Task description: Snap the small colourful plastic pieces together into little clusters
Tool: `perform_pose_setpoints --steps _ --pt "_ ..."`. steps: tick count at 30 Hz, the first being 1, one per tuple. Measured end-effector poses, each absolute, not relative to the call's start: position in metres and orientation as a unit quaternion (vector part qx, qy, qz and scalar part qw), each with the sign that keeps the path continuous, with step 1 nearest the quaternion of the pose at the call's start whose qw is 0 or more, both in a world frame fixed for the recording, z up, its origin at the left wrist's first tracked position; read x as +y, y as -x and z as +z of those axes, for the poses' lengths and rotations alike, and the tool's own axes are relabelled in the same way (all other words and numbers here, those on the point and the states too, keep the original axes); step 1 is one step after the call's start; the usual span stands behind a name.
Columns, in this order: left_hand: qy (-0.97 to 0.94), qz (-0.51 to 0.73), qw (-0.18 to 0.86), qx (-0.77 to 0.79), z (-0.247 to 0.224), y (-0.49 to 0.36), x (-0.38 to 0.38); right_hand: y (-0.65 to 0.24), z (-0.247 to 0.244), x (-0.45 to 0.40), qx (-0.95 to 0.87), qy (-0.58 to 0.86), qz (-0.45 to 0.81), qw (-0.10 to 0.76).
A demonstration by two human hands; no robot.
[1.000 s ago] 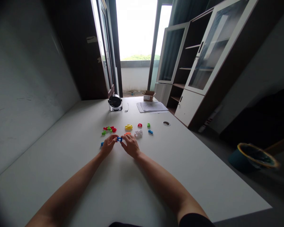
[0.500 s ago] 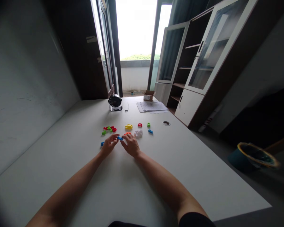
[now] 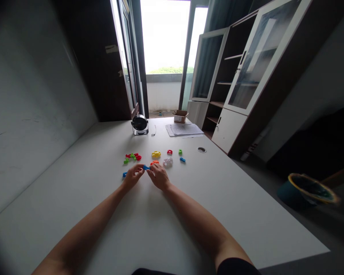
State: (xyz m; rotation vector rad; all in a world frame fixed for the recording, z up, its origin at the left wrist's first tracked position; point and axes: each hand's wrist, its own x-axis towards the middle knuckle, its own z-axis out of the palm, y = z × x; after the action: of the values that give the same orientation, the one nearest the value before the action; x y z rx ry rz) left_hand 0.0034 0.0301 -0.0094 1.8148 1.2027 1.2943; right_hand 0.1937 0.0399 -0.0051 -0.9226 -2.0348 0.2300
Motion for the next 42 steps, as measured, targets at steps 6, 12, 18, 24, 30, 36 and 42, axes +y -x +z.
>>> perform_pose_setpoints --steps 6,12,18,24,30,36,42 --pt "-0.691 0.469 0.32 0.447 -0.0079 -0.0024 0.0303 -0.1948 -0.0059 0.0407 -0.815 0.379 0.1 0.427" --pt "-0.684 0.467 0.344 0.442 -0.007 -0.0018 0.0318 -0.1936 -0.0006 0.0358 -0.804 0.368 0.101 0.456" --pt "-0.684 0.466 0.343 0.443 -0.0084 -0.0003 0.0327 -0.1912 0.0019 0.034 -0.817 0.354 0.067 0.451" --pt "-0.693 0.454 0.311 0.466 -0.0102 0.0011 0.0334 -0.1913 0.002 0.0348 -0.822 0.345 0.049 0.451" --pt "-0.702 0.445 0.295 0.472 -0.0053 0.0005 0.0298 -0.1923 -0.0015 0.0373 -0.827 0.34 0.059 0.444" --pt "-0.694 0.449 0.343 0.447 -0.0053 0.0016 0.0309 -0.1937 -0.0023 0.0359 -0.827 0.338 0.08 0.441" --pt "-0.673 0.476 0.349 0.446 -0.009 0.0008 0.0334 -0.1946 -0.0003 0.0352 -0.819 0.341 0.103 0.451"
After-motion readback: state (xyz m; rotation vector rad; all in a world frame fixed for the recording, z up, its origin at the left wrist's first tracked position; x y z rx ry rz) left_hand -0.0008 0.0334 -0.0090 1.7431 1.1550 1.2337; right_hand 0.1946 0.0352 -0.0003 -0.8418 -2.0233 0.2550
